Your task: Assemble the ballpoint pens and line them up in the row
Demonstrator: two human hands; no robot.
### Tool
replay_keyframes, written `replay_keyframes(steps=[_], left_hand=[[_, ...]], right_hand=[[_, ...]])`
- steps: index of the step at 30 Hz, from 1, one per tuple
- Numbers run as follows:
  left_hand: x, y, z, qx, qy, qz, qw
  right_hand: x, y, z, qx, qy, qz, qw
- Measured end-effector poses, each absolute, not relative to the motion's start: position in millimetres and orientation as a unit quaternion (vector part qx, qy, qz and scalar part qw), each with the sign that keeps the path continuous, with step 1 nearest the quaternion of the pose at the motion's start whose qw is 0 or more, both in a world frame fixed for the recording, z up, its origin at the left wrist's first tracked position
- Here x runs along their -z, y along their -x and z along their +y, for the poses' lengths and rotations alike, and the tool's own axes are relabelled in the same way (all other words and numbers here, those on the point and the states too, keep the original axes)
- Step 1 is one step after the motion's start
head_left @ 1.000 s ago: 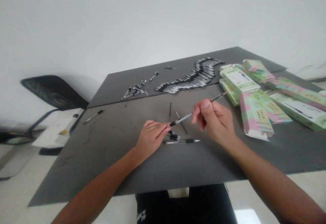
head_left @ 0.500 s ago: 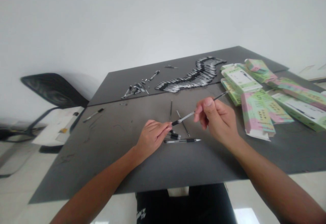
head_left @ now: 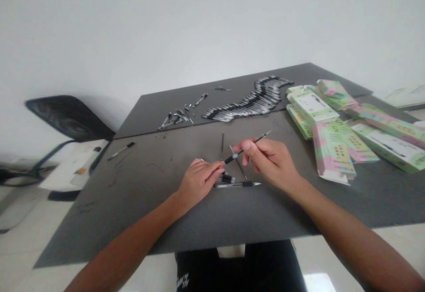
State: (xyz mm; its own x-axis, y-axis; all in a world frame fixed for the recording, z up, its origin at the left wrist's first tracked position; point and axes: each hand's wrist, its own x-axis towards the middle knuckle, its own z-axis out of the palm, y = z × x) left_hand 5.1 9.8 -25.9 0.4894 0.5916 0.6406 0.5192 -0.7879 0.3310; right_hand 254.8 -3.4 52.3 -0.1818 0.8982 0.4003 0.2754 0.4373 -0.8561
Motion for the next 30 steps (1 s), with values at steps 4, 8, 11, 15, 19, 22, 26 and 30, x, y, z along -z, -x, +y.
replay_keyframes(steps=[4, 8, 11, 15, 19, 22, 26, 30], left_hand=[[27, -6, 10, -0.405, -0.852, 0.327, 0.057], [28, -8, 11, -0.420, -0.840, 0.336, 0.071], [27, -8, 11, -0.428, -0.829, 0.348, 0.091], [27, -8, 12, -0.438, -0.799, 0.388, 0.136], [28, -8, 19, -0.459, -0.753, 0.428, 0.197], [31, -6, 25, -0.484, -0.719, 0.442, 0.231], [36, -6, 29, -0.507, -0.689, 0.446, 0.262], [36, -8, 27, -0.508, -0.682, 0.440, 0.288]], right_hand=[[-48, -257, 1, -0.361, 0.384, -0.706, 0.473], [-46, -270, 9, -0.363, 0.384, -0.671, 0.520], [-50, -283, 19, -0.317, 0.415, -0.625, 0.580], [-53, -304, 33, -0.224, 0.496, -0.581, 0.605], [-43, -332, 51, -0.131, 0.584, -0.626, 0.500], [-27, -350, 65, -0.114, 0.598, -0.717, 0.340], [-3, -358, 80, -0.123, 0.580, -0.786, 0.173], [11, -354, 87, -0.123, 0.574, -0.797, 0.142]])
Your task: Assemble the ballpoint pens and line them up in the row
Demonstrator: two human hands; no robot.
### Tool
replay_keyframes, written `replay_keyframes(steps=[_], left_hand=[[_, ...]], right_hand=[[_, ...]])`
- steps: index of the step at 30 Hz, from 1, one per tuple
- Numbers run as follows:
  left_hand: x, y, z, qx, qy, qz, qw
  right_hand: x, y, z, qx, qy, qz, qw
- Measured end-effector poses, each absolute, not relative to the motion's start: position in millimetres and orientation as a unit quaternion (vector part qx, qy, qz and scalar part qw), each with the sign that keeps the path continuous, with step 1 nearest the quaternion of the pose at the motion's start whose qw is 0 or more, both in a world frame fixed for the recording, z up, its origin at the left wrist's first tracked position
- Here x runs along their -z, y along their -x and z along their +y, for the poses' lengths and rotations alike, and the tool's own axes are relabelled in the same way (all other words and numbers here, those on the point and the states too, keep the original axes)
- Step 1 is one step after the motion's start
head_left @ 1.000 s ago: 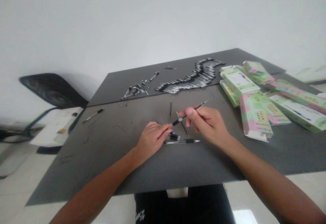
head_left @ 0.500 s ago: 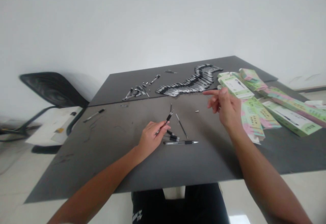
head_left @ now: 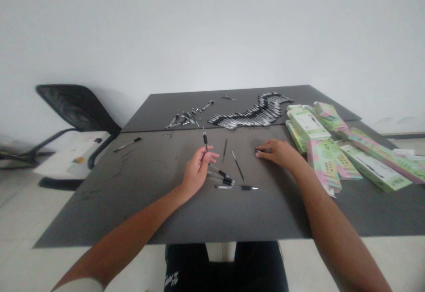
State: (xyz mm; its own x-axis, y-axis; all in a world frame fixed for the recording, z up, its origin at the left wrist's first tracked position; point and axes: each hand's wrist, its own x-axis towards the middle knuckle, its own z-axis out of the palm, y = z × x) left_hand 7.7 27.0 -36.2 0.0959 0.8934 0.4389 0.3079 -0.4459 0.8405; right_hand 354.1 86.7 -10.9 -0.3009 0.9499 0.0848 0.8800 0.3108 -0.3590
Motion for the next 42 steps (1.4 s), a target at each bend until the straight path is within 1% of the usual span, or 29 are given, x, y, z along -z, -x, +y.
replay_keyframes(steps=[9, 12, 15, 19, 22, 26, 29, 32, 36, 38, 42], left_hand=[[34, -9, 22, -0.485, -0.690, 0.434, 0.317], [34, -10, 20, -0.474, -0.698, 0.430, 0.321], [34, -10, 19, -0.462, -0.707, 0.429, 0.321], [33, -10, 17, -0.446, -0.722, 0.427, 0.311], [30, -10, 15, -0.433, -0.737, 0.423, 0.301], [25, -13, 8, -0.413, -0.762, 0.410, 0.284], [23, -16, 3, -0.401, -0.781, 0.394, 0.272], [23, -17, 0, -0.392, -0.797, 0.376, 0.263], [23, -19, -3, -0.386, -0.806, 0.368, 0.258], [22, -19, -4, -0.381, -0.807, 0.369, 0.260], [20, -20, -6, -0.374, -0.806, 0.374, 0.268]], right_hand=[[7, -346, 86, -0.118, 0.609, -0.775, 0.124], [8, -344, 87, -0.130, 0.620, -0.761, 0.139], [10, -344, 89, -0.163, 0.622, -0.746, 0.174], [5, -344, 88, -0.233, 0.607, -0.716, 0.253], [-3, -331, 83, -0.288, 0.592, -0.671, 0.341], [-11, -292, 68, -0.376, 0.546, -0.585, 0.467], [-14, -257, 54, -0.457, 0.495, -0.518, 0.527], [-19, -232, 40, -0.535, 0.450, -0.460, 0.548], [-31, -220, 29, -0.689, 0.375, -0.259, 0.564], [-37, -220, 27, -0.718, 0.364, -0.192, 0.562], [-43, -222, 24, -0.720, 0.371, -0.163, 0.564]])
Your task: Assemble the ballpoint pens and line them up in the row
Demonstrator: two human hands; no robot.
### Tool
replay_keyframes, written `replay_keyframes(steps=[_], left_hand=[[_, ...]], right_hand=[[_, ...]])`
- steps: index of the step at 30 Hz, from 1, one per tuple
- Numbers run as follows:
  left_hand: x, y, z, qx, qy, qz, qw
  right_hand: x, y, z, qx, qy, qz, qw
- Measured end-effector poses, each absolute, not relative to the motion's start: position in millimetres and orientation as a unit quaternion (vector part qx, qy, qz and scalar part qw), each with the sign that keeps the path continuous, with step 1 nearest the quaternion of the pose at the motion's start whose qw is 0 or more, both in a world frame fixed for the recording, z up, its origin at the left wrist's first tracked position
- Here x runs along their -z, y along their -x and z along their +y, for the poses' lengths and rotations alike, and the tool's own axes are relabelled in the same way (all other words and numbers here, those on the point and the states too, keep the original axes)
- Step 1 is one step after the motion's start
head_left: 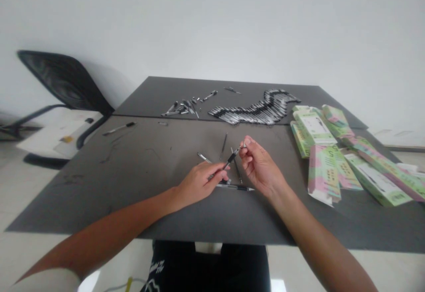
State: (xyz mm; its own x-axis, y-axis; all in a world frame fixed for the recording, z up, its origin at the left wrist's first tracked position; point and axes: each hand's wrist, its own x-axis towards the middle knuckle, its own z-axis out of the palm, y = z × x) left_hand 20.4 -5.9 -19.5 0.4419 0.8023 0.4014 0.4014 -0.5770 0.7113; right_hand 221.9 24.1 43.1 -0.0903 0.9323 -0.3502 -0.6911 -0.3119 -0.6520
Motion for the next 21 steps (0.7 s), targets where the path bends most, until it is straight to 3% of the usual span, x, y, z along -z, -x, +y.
replay_keyframes(steps=[21], left_hand=[[15, -21, -11, -0.351, -0.806, 0.376, 0.293]], right_hand=[[-29, -215, 20, -0.583, 0.395, -0.313, 0.638]])
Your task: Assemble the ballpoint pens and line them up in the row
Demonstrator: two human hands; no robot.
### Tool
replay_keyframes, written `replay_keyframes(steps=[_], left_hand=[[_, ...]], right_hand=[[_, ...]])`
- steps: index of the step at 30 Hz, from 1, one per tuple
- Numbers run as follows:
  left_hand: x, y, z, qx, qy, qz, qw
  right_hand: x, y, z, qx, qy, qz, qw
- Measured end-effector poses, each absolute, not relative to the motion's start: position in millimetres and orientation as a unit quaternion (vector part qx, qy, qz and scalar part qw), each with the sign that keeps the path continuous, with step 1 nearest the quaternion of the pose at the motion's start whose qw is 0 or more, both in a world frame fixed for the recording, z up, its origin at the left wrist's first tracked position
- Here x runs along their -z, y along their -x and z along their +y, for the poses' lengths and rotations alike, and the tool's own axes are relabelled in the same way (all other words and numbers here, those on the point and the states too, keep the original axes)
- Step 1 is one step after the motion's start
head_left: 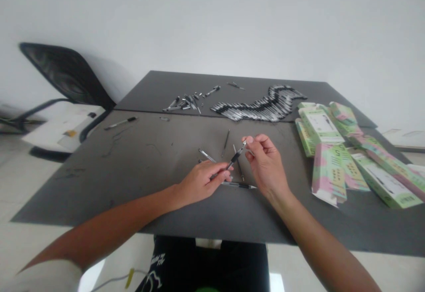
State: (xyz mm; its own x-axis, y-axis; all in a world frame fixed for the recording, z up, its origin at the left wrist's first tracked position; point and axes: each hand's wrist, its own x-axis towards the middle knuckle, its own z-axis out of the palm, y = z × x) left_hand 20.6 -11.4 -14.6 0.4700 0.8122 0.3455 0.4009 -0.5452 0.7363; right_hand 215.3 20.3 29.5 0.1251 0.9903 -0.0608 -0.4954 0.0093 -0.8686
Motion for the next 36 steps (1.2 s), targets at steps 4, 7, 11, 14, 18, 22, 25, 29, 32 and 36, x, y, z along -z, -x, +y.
replay_keyframes(steps=[4, 7, 11, 14, 18, 22, 25, 29, 32, 36], left_hand=[[14, -21, -12, -0.352, -0.804, 0.377, 0.296], [13, -21, -12, -0.355, -0.802, 0.378, 0.297], [14, -21, -12, -0.356, -0.800, 0.378, 0.301], [14, -21, -12, -0.355, -0.800, 0.376, 0.305], [16, -21, -13, -0.359, -0.793, 0.378, 0.315], [16, -21, -13, -0.366, -0.784, 0.379, 0.328], [16, -22, -14, -0.370, -0.781, 0.375, 0.336], [16, -22, -14, -0.372, -0.775, 0.375, 0.348], [16, -23, -14, -0.372, -0.772, 0.376, 0.354], [17, -23, -14, -0.369, -0.771, 0.374, 0.361]], right_hand=[[-27, -215, 20, -0.566, 0.388, -0.351, 0.637], [-26, -216, 18, -0.551, 0.392, -0.380, 0.631], [-24, -218, 18, -0.541, 0.379, -0.397, 0.637], [-23, -220, 18, -0.510, 0.377, -0.433, 0.641], [-24, -222, 16, -0.450, 0.385, -0.482, 0.645], [-27, -220, 14, -0.430, 0.376, -0.505, 0.647], [-26, -218, 13, -0.424, 0.378, -0.515, 0.642], [-21, -219, 12, -0.401, 0.394, -0.538, 0.629], [-19, -218, 12, -0.395, 0.389, -0.546, 0.628], [-17, -217, 14, -0.402, 0.378, -0.545, 0.631]])
